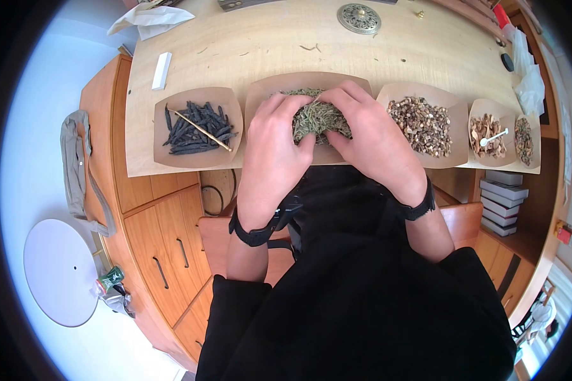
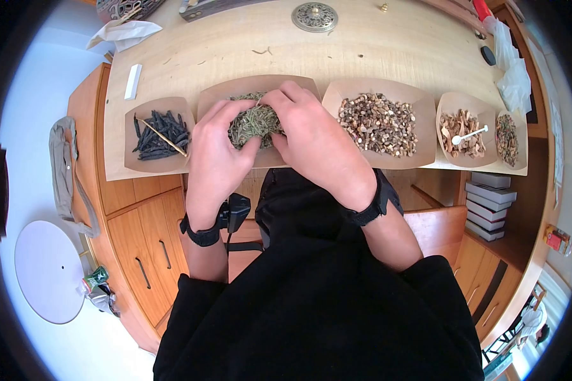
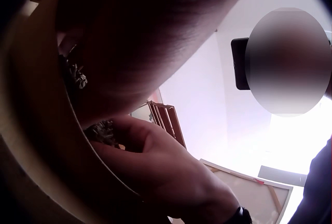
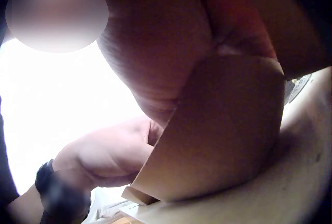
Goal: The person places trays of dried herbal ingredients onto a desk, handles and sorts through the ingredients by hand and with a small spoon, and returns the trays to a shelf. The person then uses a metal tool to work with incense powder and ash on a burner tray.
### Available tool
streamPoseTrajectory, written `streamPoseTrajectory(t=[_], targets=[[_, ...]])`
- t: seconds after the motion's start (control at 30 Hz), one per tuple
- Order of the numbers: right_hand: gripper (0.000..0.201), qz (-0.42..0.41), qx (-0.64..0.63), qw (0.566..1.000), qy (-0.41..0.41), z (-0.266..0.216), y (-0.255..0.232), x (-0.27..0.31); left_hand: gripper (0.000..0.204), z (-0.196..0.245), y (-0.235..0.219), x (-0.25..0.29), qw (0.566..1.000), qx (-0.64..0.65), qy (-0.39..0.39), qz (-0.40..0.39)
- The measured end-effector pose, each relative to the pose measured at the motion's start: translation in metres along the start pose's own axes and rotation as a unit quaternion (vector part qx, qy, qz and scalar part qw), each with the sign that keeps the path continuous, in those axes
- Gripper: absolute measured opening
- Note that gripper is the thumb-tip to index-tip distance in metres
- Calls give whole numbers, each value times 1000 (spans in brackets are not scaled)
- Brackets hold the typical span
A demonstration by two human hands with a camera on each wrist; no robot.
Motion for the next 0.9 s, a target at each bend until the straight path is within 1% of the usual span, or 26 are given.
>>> streamPoseTrajectory(t=[0.1, 0.27, 0.33, 0.37, 0.43, 0.47, 0.5, 0.53, 0.67, 0.73, 0.8, 0.87, 0.9], targets=[[42, 16, -35, 999, 15, -1, -3, 0, 41, -4, -1, 1, 1000, 13, -9, 15], [39, 46, -58, 997, 5, -9, -9, -3, 40, -8, -3, 4, 997, 61, -38, 35], [40, 55, -67, 996, -2, -9, -11, -3, 40, -14, -2, 7, 986, 148, -64, 35], [40, 59, -88, 994, 2, -8, -11, -3, 40, -16, 0, 7, 986, 148, -64, 36], [40, 63, -109, 992, 4, -6, -10, -3, 38, -19, 2, 8, 954, 281, -75, 66], [40, 62, -137, 989, 13, -4, -10, -3, 38, -19, 1, 9, 954, 281, -75, 66], [40, 61, -165, 984, 21, -3, -9, -2, 38, -19, 2, 10, 947, 304, -88, 57], [40, 61, -165, 984, 21, -2, -8, -2, 39, -19, 3, 11, 938, 328, -101, 47], [39, 54, -184, 981, 39, 2, -5, -1, 40, -19, 3, 12, 936, 335, -107, 30], [39, 51, -192, 979, 47, 3, -6, 0, 40, -20, 3, 12, 923, 365, -115, 19], [45, 14, -178, 982, 62, 3, -5, 1, 42, -16, 1, 12, 924, 366, -110, 5], [45, 9, -179, 982, 63, 3, -6, 2, 44, -13, -2, 11, 924, 367, -106, -9], [45, 5, -180, 982, 64, 3, -6, 3, 42, -11, -3, 10, 928, 362, -88, -9]])
Point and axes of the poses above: each hand's wrist, its own x-axis away from the middle knuckle, its own y-axis out of the palm, z = x × y, the point moved 5 cm from there along -x, towards the middle knuckle, and after that the axes turned 2 degrees about -y, right-handed, at the moved point
